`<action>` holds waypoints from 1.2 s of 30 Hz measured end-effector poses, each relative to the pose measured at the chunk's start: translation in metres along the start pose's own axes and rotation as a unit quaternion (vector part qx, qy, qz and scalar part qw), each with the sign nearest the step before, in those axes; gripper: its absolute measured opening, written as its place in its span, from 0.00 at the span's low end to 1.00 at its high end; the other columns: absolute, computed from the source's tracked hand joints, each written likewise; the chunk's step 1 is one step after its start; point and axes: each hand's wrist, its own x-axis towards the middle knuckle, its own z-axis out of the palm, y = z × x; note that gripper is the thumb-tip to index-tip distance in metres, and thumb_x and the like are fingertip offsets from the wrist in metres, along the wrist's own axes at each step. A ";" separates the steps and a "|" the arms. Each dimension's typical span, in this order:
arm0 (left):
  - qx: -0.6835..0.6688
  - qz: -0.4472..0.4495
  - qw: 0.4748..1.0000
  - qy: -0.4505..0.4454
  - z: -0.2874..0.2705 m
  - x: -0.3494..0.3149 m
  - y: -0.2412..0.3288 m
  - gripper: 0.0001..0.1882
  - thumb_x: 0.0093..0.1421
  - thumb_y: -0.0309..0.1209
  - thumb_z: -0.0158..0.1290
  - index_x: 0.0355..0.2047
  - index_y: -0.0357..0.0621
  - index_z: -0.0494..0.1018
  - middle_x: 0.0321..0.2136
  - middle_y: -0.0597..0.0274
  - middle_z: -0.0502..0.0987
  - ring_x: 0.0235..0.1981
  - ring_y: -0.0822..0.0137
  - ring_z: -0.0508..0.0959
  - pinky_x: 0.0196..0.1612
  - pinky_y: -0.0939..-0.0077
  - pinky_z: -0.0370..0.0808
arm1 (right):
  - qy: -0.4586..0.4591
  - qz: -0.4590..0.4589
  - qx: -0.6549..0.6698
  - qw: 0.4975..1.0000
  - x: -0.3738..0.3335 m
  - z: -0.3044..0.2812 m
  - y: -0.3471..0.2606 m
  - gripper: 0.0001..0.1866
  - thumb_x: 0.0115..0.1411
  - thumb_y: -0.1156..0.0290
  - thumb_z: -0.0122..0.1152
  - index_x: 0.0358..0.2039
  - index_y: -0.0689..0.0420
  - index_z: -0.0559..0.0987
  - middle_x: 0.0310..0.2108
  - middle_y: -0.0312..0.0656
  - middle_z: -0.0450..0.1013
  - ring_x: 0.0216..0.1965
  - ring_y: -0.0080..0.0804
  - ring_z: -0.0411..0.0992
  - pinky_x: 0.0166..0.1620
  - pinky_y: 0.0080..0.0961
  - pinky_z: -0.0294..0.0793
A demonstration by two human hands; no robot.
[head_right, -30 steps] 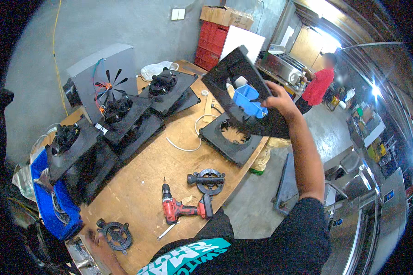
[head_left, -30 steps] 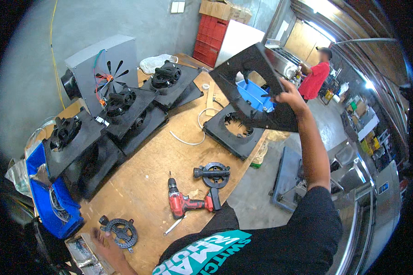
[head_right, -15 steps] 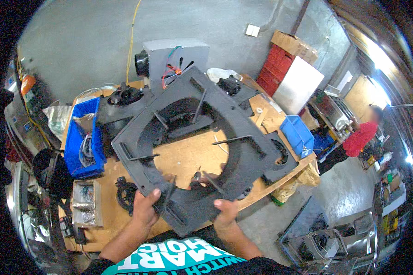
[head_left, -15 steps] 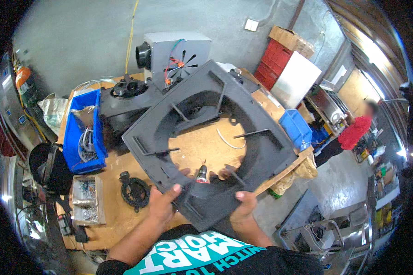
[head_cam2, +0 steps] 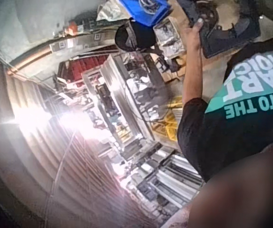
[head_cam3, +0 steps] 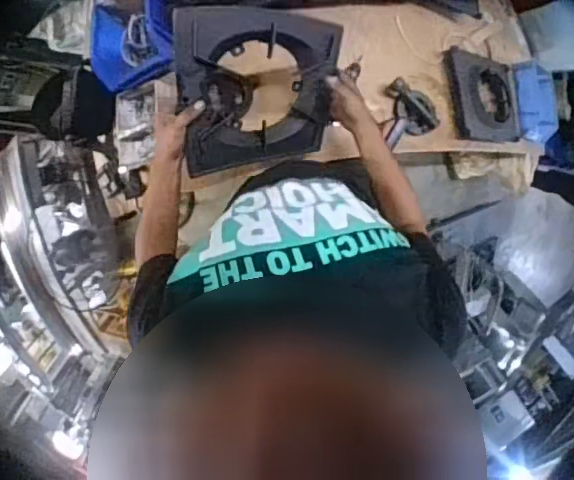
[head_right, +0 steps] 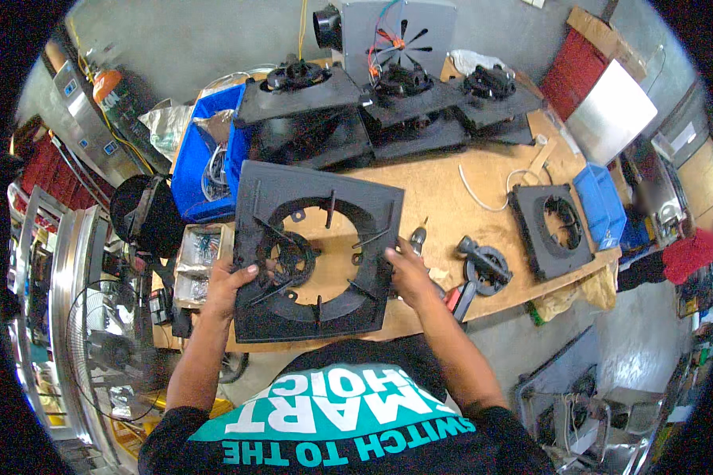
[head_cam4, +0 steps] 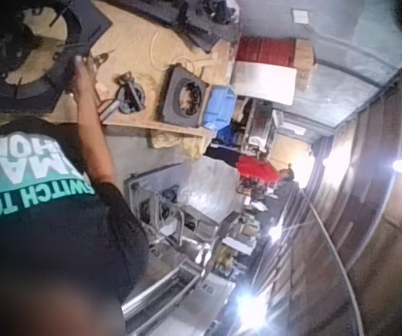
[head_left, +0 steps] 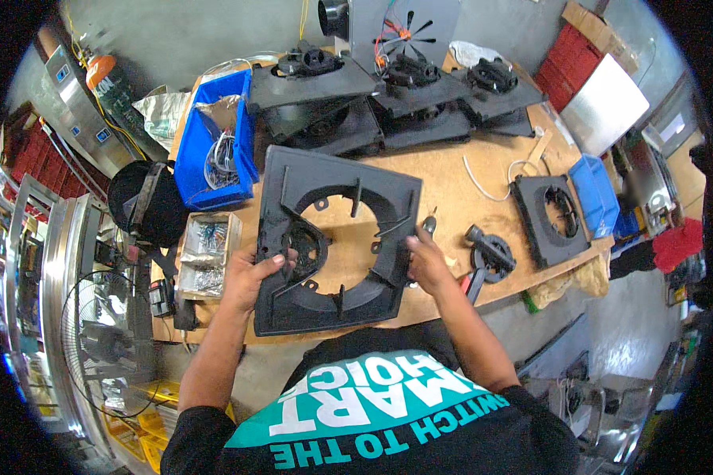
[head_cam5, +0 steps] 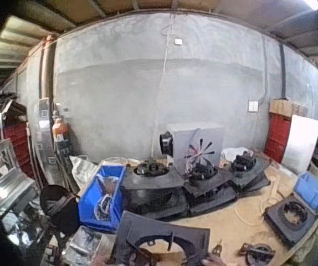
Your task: The person assembles black plastic fan housings on a workbench. They place internal components into the housings, then use a cordless drill to fasten screws at multiple points. The person repeats this process on several units, moving completed housings aside and bringing new ones into position.
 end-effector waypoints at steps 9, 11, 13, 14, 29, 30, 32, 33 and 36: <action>0.090 -0.046 0.967 0.234 -0.080 0.028 -0.065 0.22 0.64 0.43 0.50 0.43 0.32 0.76 0.37 0.58 0.79 0.38 0.67 0.76 0.47 0.73 0.70 | -0.017 0.024 -0.045 0.999 0.062 0.047 0.055 0.29 0.56 0.80 0.55 0.59 0.67 0.64 0.42 0.51 0.76 0.40 0.37 0.77 0.44 0.31 0.77; 0.050 -0.032 0.965 0.255 -0.089 0.028 -0.081 0.22 0.64 0.42 0.49 0.43 0.31 0.76 0.37 0.58 0.79 0.38 0.66 0.76 0.46 0.72 0.70 | -0.015 0.009 -0.071 0.997 0.079 0.055 0.058 0.27 0.56 0.80 0.55 0.58 0.67 0.67 0.40 0.51 0.77 0.36 0.37 0.77 0.40 0.29 0.78; 0.029 -0.050 0.959 0.277 -0.095 0.035 -0.086 0.21 0.65 0.42 0.48 0.44 0.34 0.75 0.39 0.58 0.78 0.38 0.65 0.77 0.45 0.71 0.71 | -0.018 0.017 -0.099 0.995 0.096 0.061 0.059 0.27 0.56 0.81 0.55 0.58 0.67 0.67 0.40 0.51 0.77 0.36 0.37 0.77 0.40 0.29 0.78; 0.012 -0.046 0.960 0.277 -0.096 0.037 -0.087 0.21 0.65 0.43 0.48 0.45 0.35 0.75 0.40 0.58 0.78 0.39 0.65 0.77 0.45 0.71 0.72 | -0.035 0.021 -0.058 0.997 0.101 0.061 0.061 0.28 0.55 0.81 0.56 0.58 0.67 0.67 0.41 0.51 0.77 0.36 0.36 0.77 0.40 0.29 0.78; 0.045 -0.023 0.953 0.299 -0.083 0.040 -0.070 0.17 0.64 0.39 0.48 0.36 0.35 0.74 0.32 0.60 0.75 0.34 0.67 0.73 0.41 0.70 0.70 | -0.108 0.075 0.001 0.991 0.118 0.060 0.070 0.36 0.53 0.80 0.59 0.63 0.64 0.58 0.53 0.49 0.69 0.50 0.40 0.71 0.52 0.32 0.72; 0.026 -0.020 0.951 0.307 -0.082 0.038 -0.072 0.17 0.64 0.39 0.48 0.37 0.35 0.74 0.32 0.60 0.75 0.34 0.67 0.73 0.41 0.70 0.70 | -0.113 0.089 -0.003 0.990 0.119 0.061 0.067 0.36 0.53 0.80 0.59 0.63 0.63 0.58 0.54 0.49 0.69 0.50 0.40 0.71 0.53 0.33 0.72; 0.029 -0.045 0.948 0.314 -0.083 0.034 -0.078 0.16 0.63 0.38 0.49 0.38 0.36 0.74 0.33 0.60 0.75 0.34 0.67 0.73 0.41 0.70 0.70 | -0.136 0.113 -0.014 0.984 0.123 0.061 0.063 0.37 0.53 0.81 0.59 0.63 0.62 0.57 0.55 0.49 0.68 0.52 0.40 0.70 0.55 0.33 0.72; 0.027 -0.048 0.950 0.308 -0.085 0.032 -0.080 0.15 0.63 0.38 0.49 0.39 0.36 0.73 0.33 0.60 0.75 0.34 0.67 0.74 0.41 0.70 0.70 | -0.148 0.132 -0.002 0.980 0.125 0.061 0.061 0.37 0.53 0.81 0.59 0.63 0.62 0.57 0.55 0.49 0.68 0.52 0.40 0.70 0.56 0.34 0.71; -0.019 -0.069 0.961 0.268 -0.094 0.032 -0.085 0.14 0.61 0.36 0.51 0.38 0.37 0.74 0.36 0.59 0.76 0.36 0.65 0.76 0.44 0.69 0.72 | -0.177 0.169 0.026 0.969 0.129 0.060 0.060 0.36 0.54 0.82 0.58 0.63 0.61 0.57 0.54 0.49 0.69 0.53 0.41 0.70 0.57 0.37 0.71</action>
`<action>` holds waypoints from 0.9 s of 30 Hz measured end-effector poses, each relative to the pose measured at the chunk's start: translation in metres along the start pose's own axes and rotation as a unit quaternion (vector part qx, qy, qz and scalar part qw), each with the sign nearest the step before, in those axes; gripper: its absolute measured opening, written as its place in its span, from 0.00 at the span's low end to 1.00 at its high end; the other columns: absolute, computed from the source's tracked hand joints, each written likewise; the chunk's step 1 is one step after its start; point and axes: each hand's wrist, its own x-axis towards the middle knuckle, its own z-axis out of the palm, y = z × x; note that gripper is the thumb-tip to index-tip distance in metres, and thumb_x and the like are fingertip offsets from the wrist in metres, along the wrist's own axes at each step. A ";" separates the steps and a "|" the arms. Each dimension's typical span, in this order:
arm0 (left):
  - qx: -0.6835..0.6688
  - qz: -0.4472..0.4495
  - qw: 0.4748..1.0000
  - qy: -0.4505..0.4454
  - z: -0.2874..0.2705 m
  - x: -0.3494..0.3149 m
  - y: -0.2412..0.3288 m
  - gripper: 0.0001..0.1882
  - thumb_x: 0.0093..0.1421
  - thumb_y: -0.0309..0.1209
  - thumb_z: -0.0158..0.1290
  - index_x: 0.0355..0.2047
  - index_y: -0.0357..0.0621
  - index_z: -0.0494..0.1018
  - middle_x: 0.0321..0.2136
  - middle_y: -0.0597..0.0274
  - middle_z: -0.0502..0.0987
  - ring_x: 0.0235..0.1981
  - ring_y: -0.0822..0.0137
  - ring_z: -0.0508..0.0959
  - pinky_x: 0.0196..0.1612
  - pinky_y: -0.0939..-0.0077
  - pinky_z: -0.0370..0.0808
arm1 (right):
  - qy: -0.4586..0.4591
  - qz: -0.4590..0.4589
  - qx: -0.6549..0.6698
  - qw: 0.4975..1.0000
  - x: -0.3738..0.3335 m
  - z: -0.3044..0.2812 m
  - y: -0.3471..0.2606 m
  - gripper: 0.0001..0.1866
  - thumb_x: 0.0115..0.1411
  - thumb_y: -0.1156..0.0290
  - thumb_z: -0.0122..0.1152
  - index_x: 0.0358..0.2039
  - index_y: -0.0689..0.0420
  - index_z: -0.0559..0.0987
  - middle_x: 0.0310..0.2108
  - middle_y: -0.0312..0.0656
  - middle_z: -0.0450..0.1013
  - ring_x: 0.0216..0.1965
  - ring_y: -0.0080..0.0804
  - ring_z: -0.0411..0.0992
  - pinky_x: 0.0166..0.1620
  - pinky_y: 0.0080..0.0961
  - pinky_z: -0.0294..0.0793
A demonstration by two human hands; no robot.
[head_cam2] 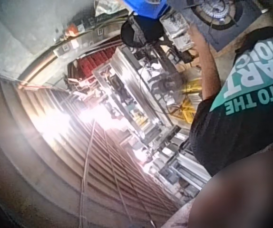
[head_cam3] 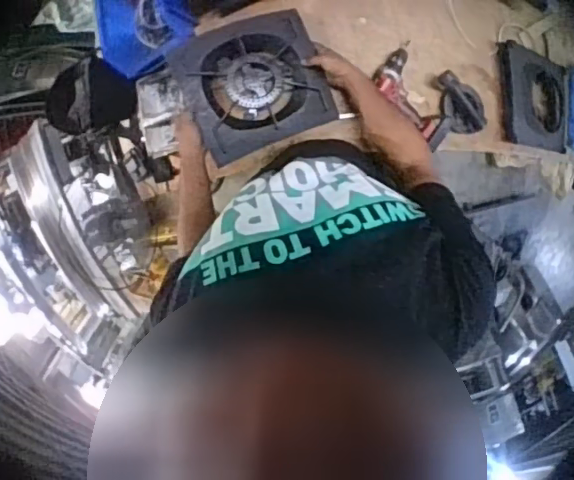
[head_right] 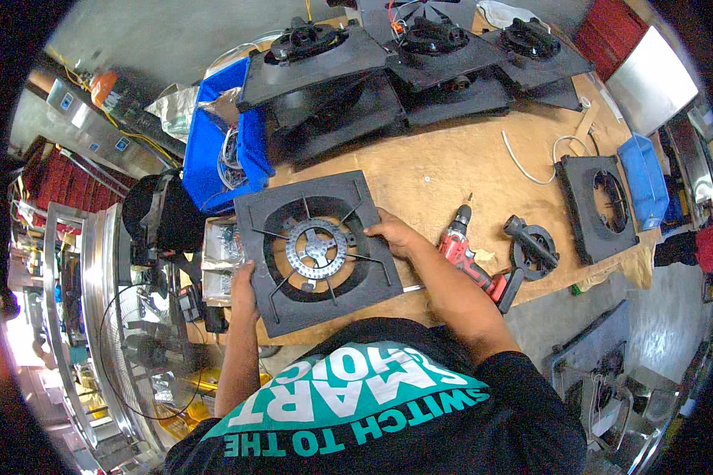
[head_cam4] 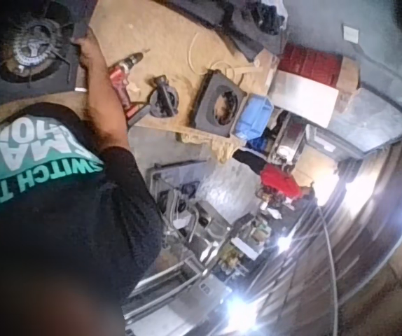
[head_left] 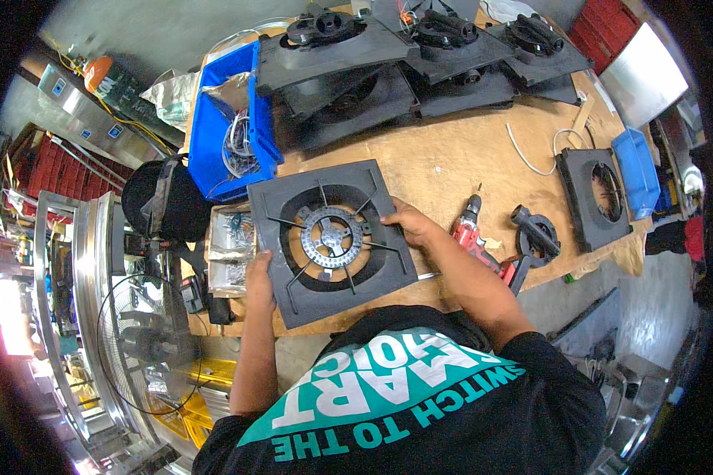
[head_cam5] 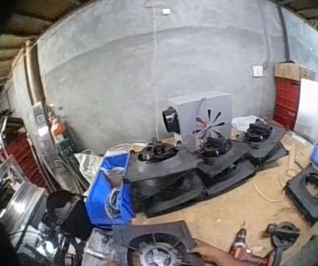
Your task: The person assembles black plastic fan housings on a workbench. They place internal components into the housings, then use a cordless drill to fasten screws at multiple points. The person repeats this process on several units, moving completed housings aside and bringing new ones into position.
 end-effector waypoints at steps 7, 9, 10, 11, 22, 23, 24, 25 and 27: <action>-0.098 -0.123 0.970 -0.187 0.000 0.013 0.003 0.23 0.57 0.33 0.48 0.52 0.34 0.68 0.45 0.53 0.77 0.47 0.58 0.78 0.55 0.65 0.72 | -0.017 -0.025 -0.019 0.999 0.001 -0.001 0.007 0.34 0.55 0.80 0.59 0.62 0.62 0.59 0.53 0.48 0.70 0.53 0.40 0.70 0.59 0.37 0.68; -0.066 -0.132 0.971 -0.186 0.002 0.013 0.011 0.27 0.56 0.33 0.47 0.56 0.33 0.65 0.48 0.52 0.77 0.50 0.57 0.77 0.57 0.65 0.72 | 0.004 -0.027 -0.033 0.999 -0.005 -0.003 0.013 0.33 0.56 0.79 0.59 0.61 0.62 0.60 0.53 0.47 0.70 0.53 0.39 0.70 0.60 0.37 0.66; -0.074 -0.156 0.968 -0.179 0.002 0.013 0.015 0.30 0.55 0.33 0.46 0.58 0.31 0.63 0.54 0.48 0.73 0.56 0.56 0.74 0.58 0.65 0.70 | 0.021 -0.030 -0.046 0.998 -0.009 -0.004 0.017 0.33 0.56 0.79 0.60 0.61 0.62 0.60 0.53 0.47 0.70 0.53 0.39 0.70 0.60 0.37 0.66; -0.064 -0.162 0.968 -0.181 0.004 0.018 0.020 0.31 0.54 0.32 0.45 0.59 0.31 0.62 0.56 0.47 0.71 0.57 0.55 0.72 0.59 0.64 0.69 | 0.046 -0.036 -0.063 0.996 -0.013 -0.005 0.022 0.32 0.56 0.79 0.60 0.61 0.62 0.60 0.52 0.46 0.70 0.54 0.38 0.70 0.60 0.37 0.66; -0.071 -0.185 0.896 -0.398 0.032 0.076 0.016 0.36 0.50 0.31 0.45 0.61 0.28 0.60 0.59 0.44 0.67 0.60 0.53 0.69 0.64 0.64 0.62 | 0.129 -0.128 0.031 0.983 -0.057 -0.015 0.055 0.25 0.55 0.82 0.59 0.55 0.61 0.66 0.47 0.43 0.73 0.46 0.35 0.73 0.52 0.34 0.74; -0.065 -0.180 0.895 -0.403 0.033 0.076 0.016 0.36 0.51 0.31 0.45 0.61 0.28 0.60 0.59 0.45 0.68 0.59 0.54 0.69 0.64 0.64 0.62 | 0.138 -0.124 0.031 0.982 -0.056 -0.015 0.053 0.25 0.55 0.83 0.59 0.54 0.61 0.66 0.47 0.43 0.73 0.46 0.36 0.73 0.52 0.34 0.74; -0.060 -0.175 0.895 -0.405 0.032 0.074 0.017 0.35 0.52 0.31 0.45 0.61 0.29 0.60 0.59 0.45 0.68 0.59 0.54 0.70 0.64 0.64 0.63 | 0.144 -0.118 0.029 0.982 -0.054 -0.016 0.052 0.25 0.55 0.83 0.58 0.54 0.61 0.66 0.47 0.43 0.73 0.46 0.36 0.73 0.52 0.34 0.74; -0.054 -0.172 0.899 -0.400 0.031 0.071 0.018 0.34 0.53 0.30 0.45 0.61 0.29 0.61 0.59 0.46 0.68 0.59 0.55 0.70 0.64 0.64 0.63 | 0.151 -0.120 0.033 0.981 -0.051 -0.017 0.051 0.25 0.55 0.83 0.58 0.54 0.61 0.65 0.47 0.43 0.73 0.46 0.36 0.73 0.52 0.35 0.73; -0.031 -0.169 0.905 -0.389 0.028 0.062 0.020 0.32 0.55 0.31 0.44 0.60 0.30 0.62 0.58 0.49 0.70 0.59 0.57 0.70 0.64 0.66 0.63 | 0.152 -0.112 0.033 0.981 -0.046 -0.019 0.049 0.26 0.55 0.84 0.58 0.55 0.61 0.65 0.48 0.44 0.73 0.46 0.37 0.73 0.53 0.35 0.73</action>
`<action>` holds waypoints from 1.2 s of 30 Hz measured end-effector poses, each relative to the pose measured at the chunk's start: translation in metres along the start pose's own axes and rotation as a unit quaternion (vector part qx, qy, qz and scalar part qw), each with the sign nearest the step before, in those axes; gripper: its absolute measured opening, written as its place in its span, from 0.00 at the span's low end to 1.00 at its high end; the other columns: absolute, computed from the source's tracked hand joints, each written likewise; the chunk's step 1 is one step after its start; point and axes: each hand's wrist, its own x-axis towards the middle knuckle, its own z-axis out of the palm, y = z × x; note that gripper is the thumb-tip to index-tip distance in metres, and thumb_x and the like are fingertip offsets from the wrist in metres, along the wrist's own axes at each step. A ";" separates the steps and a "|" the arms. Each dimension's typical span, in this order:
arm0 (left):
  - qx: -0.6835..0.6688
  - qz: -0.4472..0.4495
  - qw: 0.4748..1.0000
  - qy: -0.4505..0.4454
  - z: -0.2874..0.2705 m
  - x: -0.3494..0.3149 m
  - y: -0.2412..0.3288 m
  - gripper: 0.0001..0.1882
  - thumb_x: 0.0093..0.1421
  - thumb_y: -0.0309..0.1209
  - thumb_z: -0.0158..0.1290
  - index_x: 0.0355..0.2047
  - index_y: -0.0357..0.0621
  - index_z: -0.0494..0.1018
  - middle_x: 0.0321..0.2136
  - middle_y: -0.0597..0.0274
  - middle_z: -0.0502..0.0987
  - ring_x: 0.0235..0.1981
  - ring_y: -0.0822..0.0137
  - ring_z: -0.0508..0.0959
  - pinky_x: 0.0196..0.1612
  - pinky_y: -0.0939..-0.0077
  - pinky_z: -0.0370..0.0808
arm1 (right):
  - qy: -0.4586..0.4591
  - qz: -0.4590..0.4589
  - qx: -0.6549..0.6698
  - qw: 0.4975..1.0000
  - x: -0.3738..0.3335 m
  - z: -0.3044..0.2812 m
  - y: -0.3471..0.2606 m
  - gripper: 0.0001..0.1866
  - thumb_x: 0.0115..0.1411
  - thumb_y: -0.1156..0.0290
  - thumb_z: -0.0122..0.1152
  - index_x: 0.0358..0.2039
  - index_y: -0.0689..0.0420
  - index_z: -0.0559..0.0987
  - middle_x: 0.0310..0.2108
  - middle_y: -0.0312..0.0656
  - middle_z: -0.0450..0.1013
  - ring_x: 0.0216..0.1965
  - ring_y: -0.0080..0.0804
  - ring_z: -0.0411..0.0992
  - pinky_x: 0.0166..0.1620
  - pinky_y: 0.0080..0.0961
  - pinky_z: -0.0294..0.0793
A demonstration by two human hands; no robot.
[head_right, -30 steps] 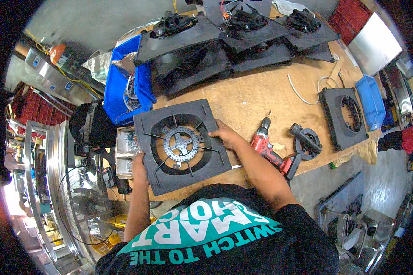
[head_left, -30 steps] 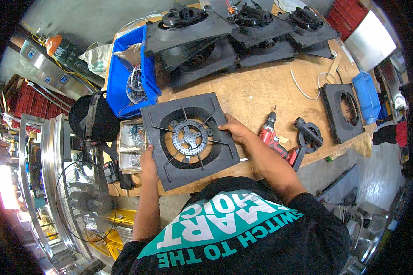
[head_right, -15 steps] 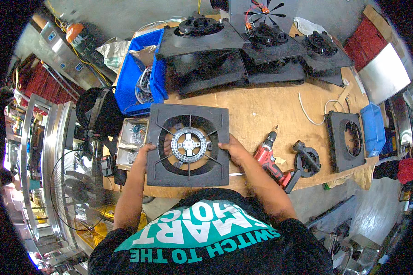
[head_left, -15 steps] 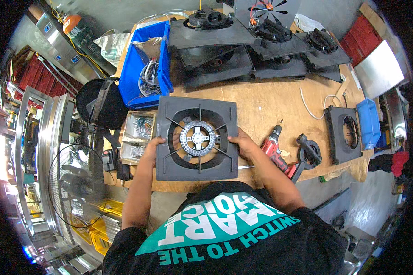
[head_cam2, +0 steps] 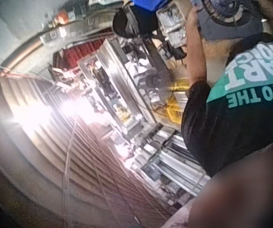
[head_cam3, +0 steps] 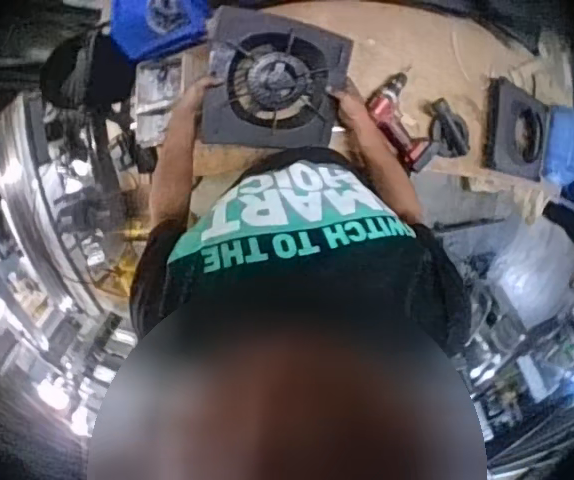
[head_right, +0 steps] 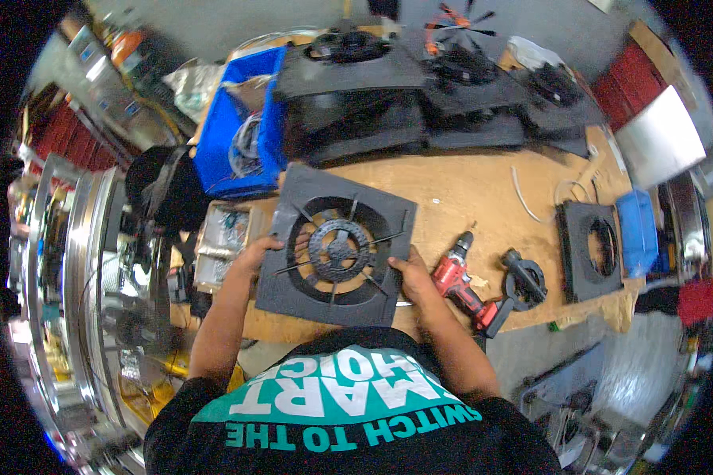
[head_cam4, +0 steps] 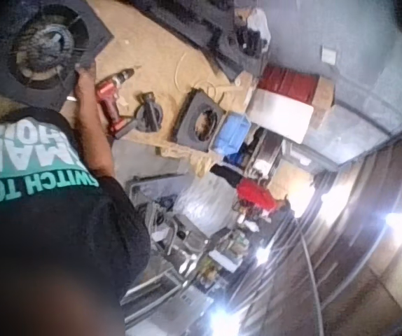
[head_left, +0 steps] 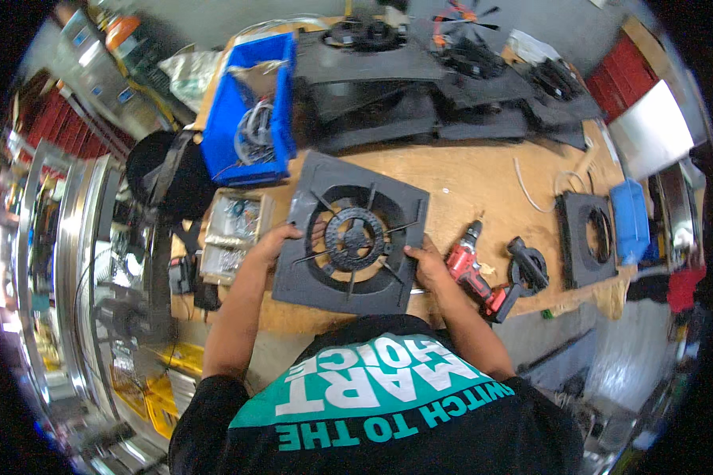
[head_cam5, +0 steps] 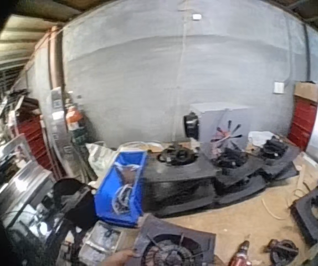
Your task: The person assembles black plastic fan housings on a workbench. They place internal components into the housings, then use a cordless drill to fasten screws at multiple points. The person repeats this process on several units, moving completed housings aside and bringing new ones into position.
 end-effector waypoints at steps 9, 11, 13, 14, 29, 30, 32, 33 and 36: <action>0.347 0.044 0.918 0.188 0.015 -0.026 0.003 0.24 0.61 0.39 0.51 0.54 0.38 0.71 0.48 0.57 0.78 0.48 0.66 0.76 0.52 0.72 0.70 | 0.118 -0.100 -0.242 0.958 -0.003 -0.002 -0.029 0.39 0.54 0.79 0.61 0.66 0.58 0.56 0.49 0.49 0.71 0.46 0.35 0.72 0.47 0.28 0.74; 0.353 0.214 0.866 0.282 0.011 -0.057 0.005 0.19 0.61 0.37 0.54 0.47 0.35 0.75 0.39 0.55 0.80 0.40 0.68 0.79 0.46 0.72 0.74 | 0.131 -0.149 -0.285 0.938 -0.026 -0.011 -0.059 0.35 0.56 0.79 0.59 0.64 0.59 0.59 0.47 0.48 0.72 0.44 0.33 0.72 0.44 0.26 0.74; 0.292 0.248 0.820 0.425 -0.006 -0.097 0.019 0.16 0.60 0.35 0.55 0.44 0.37 0.77 0.32 0.58 0.81 0.33 0.68 0.79 0.38 0.75 0.74 | 0.133 -0.215 -0.309 0.917 -0.051 -0.022 -0.086 0.30 0.58 0.78 0.57 0.61 0.60 0.63 0.45 0.47 0.73 0.42 0.31 0.73 0.41 0.24 0.75; 0.324 0.265 0.766 0.487 -0.017 -0.113 0.029 0.13 0.59 0.32 0.55 0.40 0.35 0.78 0.30 0.57 0.82 0.31 0.68 0.79 0.37 0.75 0.74 | 0.130 -0.253 -0.315 0.906 -0.062 -0.028 -0.098 0.27 0.59 0.78 0.57 0.60 0.61 0.65 0.44 0.47 0.73 0.41 0.31 0.73 0.40 0.24 0.75; 0.741 -0.188 0.560 0.318 -0.159 0.012 0.045 0.21 0.50 0.35 0.57 0.43 0.34 0.78 0.49 0.45 0.77 0.50 0.52 0.78 0.53 0.60 0.75 | 0.255 -0.270 -0.400 0.838 -0.149 -0.125 -0.091 0.18 0.59 0.78 0.57 0.51 0.66 0.72 0.41 0.45 0.75 0.41 0.31 0.74 0.48 0.27 0.73; 0.746 -0.202 0.553 0.312 -0.162 0.012 0.046 0.22 0.50 0.35 0.58 0.43 0.34 0.78 0.49 0.45 0.77 0.50 0.52 0.78 0.53 0.61 0.75 | 0.281 -0.258 -0.390 0.838 -0.154 -0.131 -0.086 0.18 0.59 0.78 0.57 0.51 0.66 0.72 0.42 0.45 0.75 0.42 0.31 0.74 0.49 0.28 0.72; 0.761 -0.199 0.540 0.298 -0.162 0.012 0.050 0.24 0.51 0.38 0.59 0.44 0.34 0.78 0.51 0.46 0.76 0.52 0.52 0.77 0.54 0.62 0.74 | 0.278 -0.261 -0.407 0.830 -0.164 -0.140 -0.078 0.18 0.59 0.78 0.57 0.51 0.66 0.72 0.42 0.45 0.74 0.43 0.32 0.73 0.50 0.28 0.72; 0.750 -0.205 0.557 0.291 -0.160 0.010 0.052 0.24 0.51 0.39 0.59 0.44 0.34 0.78 0.51 0.46 0.76 0.52 0.52 0.76 0.55 0.62 0.73 | 0.308 -0.222 -0.404 0.832 -0.167 -0.142 -0.075 0.18 0.59 0.78 0.57 0.51 0.66 0.72 0.42 0.45 0.74 0.43 0.32 0.73 0.50 0.29 0.71; 0.729 -0.220 0.585 0.280 -0.155 0.007 0.059 0.26 0.52 0.41 0.58 0.46 0.32 0.77 0.52 0.44 0.75 0.53 0.51 0.76 0.55 0.63 0.72 | 0.236 -0.247 -0.420 0.841 -0.172 -0.143 -0.074 0.18 0.60 0.78 0.56 0.51 0.67 0.72 0.41 0.45 0.75 0.42 0.30 0.74 0.49 0.25 0.71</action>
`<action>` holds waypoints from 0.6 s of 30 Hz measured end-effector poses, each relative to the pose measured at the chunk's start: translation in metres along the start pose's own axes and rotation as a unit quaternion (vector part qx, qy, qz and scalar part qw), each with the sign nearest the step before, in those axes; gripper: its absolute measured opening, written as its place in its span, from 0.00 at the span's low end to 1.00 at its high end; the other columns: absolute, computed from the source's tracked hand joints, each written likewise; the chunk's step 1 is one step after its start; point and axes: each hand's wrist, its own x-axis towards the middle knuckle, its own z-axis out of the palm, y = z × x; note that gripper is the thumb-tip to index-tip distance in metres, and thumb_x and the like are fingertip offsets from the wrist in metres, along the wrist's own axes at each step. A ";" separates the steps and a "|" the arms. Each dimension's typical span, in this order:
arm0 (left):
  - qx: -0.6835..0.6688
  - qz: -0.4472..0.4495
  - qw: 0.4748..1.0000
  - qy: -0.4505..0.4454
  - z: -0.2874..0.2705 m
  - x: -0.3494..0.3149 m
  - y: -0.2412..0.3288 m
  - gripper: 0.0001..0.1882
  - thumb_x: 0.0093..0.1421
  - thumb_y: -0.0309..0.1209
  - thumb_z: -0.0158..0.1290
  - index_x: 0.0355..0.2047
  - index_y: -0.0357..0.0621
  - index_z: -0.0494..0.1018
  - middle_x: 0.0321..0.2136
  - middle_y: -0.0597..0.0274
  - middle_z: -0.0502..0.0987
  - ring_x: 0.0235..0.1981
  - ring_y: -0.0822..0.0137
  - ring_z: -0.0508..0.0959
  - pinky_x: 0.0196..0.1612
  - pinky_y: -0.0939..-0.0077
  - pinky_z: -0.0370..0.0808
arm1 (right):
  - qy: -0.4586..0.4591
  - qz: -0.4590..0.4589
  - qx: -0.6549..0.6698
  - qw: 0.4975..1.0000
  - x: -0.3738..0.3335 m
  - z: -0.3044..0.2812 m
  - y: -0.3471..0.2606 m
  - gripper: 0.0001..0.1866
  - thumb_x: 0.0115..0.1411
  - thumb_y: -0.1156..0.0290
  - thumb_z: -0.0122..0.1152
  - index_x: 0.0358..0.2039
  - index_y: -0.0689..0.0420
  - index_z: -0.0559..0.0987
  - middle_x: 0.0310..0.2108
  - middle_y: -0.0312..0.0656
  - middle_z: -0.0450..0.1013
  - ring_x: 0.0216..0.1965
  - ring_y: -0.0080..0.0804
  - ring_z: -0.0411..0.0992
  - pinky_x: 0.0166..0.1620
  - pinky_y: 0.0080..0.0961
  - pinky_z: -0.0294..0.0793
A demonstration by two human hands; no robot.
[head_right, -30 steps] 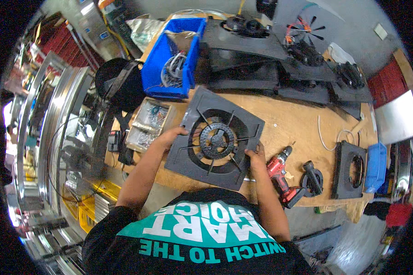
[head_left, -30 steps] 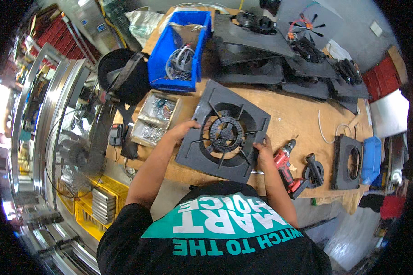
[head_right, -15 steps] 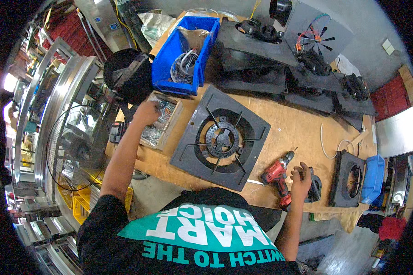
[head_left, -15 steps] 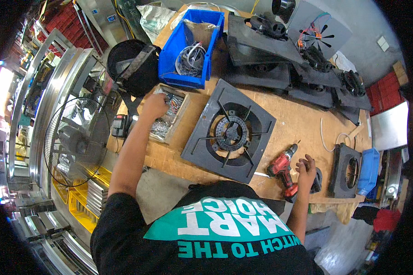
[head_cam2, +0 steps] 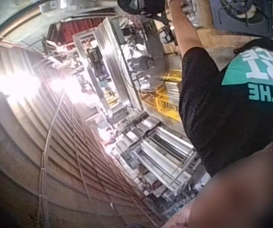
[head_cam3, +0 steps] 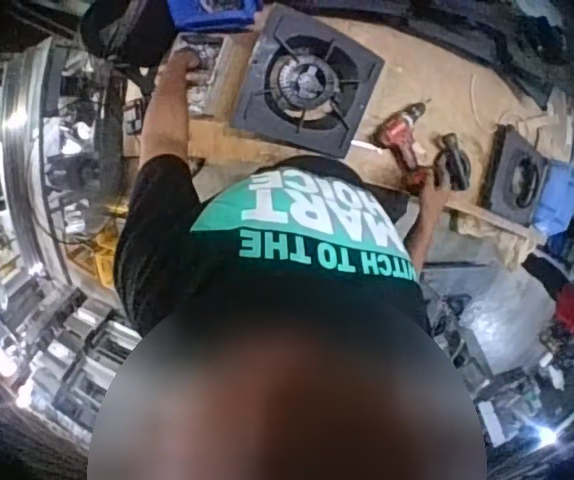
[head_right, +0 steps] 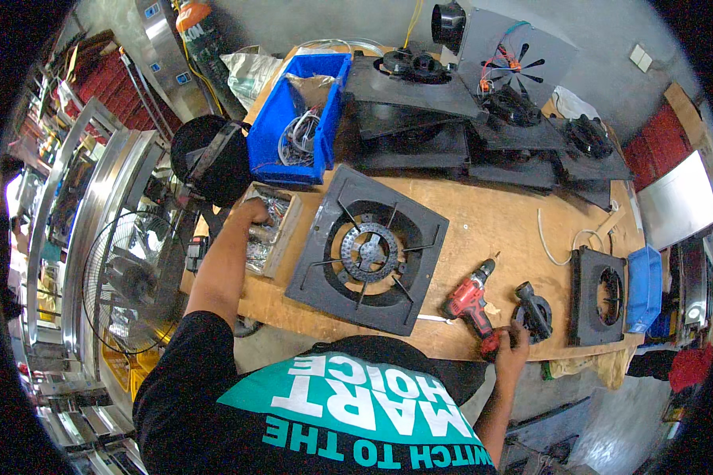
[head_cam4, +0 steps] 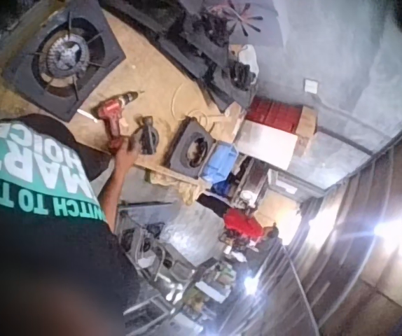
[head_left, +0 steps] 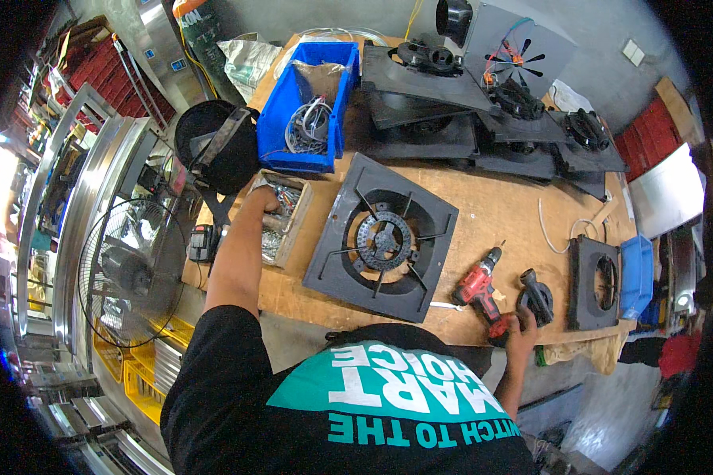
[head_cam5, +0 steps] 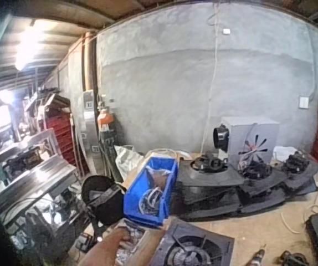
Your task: The person assembles black plastic fan housings on a workbench. They place internal components into the housings, then use a cordless drill to fasten screws at multiple points. The person repeats this process on several units, moving completed housings aside and bringing new ones into position.
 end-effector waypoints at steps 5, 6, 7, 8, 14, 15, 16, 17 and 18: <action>0.000 -0.025 0.999 0.035 0.009 0.013 -0.004 0.25 0.50 0.37 0.60 0.44 0.29 0.76 0.51 0.40 0.75 0.52 0.50 0.76 0.55 0.62 0.73 | -0.013 0.013 -0.014 1.000 0.000 0.002 -0.004 0.17 0.60 0.78 0.56 0.50 0.67 0.73 0.41 0.45 0.75 0.44 0.31 0.73 0.50 0.26 0.71; 0.007 -0.018 0.999 0.034 0.011 0.017 -0.006 0.25 0.50 0.36 0.59 0.44 0.29 0.76 0.50 0.40 0.75 0.52 0.50 0.76 0.54 0.62 0.73 | -0.013 0.021 -0.005 1.000 0.000 0.003 -0.004 0.17 0.60 0.78 0.56 0.50 0.67 0.73 0.42 0.45 0.75 0.44 0.31 0.74 0.51 0.26 0.71; 0.014 -0.011 0.999 0.032 0.012 0.020 -0.008 0.25 0.50 0.36 0.58 0.44 0.28 0.76 0.50 0.39 0.75 0.52 0.50 0.76 0.54 0.61 0.73 | -0.012 0.006 -0.021 1.000 -0.001 0.003 -0.004 0.17 0.60 0.78 0.56 0.50 0.67 0.73 0.42 0.46 0.75 0.44 0.31 0.74 0.51 0.27 0.70; 0.022 -0.008 0.999 0.021 0.013 0.021 -0.008 0.25 0.50 0.35 0.57 0.44 0.28 0.75 0.50 0.38 0.75 0.51 0.50 0.76 0.54 0.61 0.73 | -0.014 0.003 -0.029 0.999 -0.002 0.003 -0.004 0.17 0.60 0.77 0.56 0.50 0.67 0.73 0.42 0.46 0.75 0.45 0.31 0.74 0.51 0.27 0.70; 0.048 0.046 0.983 0.169 -0.011 -0.011 -0.021 0.19 0.51 0.33 0.56 0.39 0.30 0.77 0.42 0.41 0.79 0.45 0.47 0.80 0.50 0.60 0.76 | -0.026 -0.005 -0.069 0.997 -0.003 -0.008 -0.009 0.17 0.61 0.77 0.57 0.50 0.67 0.73 0.42 0.47 0.75 0.46 0.32 0.73 0.52 0.26 0.70; 0.008 0.055 0.974 0.221 -0.015 -0.021 -0.027 0.15 0.50 0.30 0.60 0.34 0.31 0.78 0.32 0.45 0.81 0.35 0.54 0.83 0.41 0.62 0.79 | -0.027 -0.016 -0.071 0.997 -0.002 -0.009 -0.010 0.17 0.61 0.77 0.57 0.50 0.67 0.73 0.42 0.47 0.75 0.46 0.32 0.73 0.52 0.26 0.70; -0.112 0.049 0.974 0.190 -0.018 -0.030 -0.032 0.14 0.49 0.30 0.61 0.34 0.32 0.78 0.30 0.48 0.81 0.33 0.57 0.82 0.38 0.64 0.79 | -0.019 -0.019 -0.083 0.996 0.000 -0.008 -0.012 0.17 0.60 0.77 0.57 0.49 0.67 0.74 0.41 0.47 0.76 0.44 0.33 0.74 0.51 0.27 0.70; -0.220 0.047 0.962 0.157 -0.022 -0.038 -0.039 0.14 0.49 0.30 0.62 0.33 0.32 0.78 0.28 0.50 0.81 0.30 0.61 0.82 0.35 0.67 0.79 | -0.008 -0.032 -0.080 0.996 0.002 -0.006 -0.013 0.17 0.59 0.77 0.57 0.49 0.66 0.75 0.40 0.47 0.76 0.43 0.33 0.74 0.51 0.28 0.71; -0.321 0.039 0.938 0.127 -0.023 -0.044 -0.045 0.13 0.49 0.29 0.62 0.32 0.33 0.78 0.26 0.52 0.81 0.27 0.64 0.81 0.32 0.69 0.79 | -0.001 -0.028 -0.071 0.997 0.005 -0.004 -0.015 0.16 0.58 0.77 0.57 0.48 0.66 0.75 0.38 0.48 0.77 0.42 0.34 0.75 0.50 0.29 0.71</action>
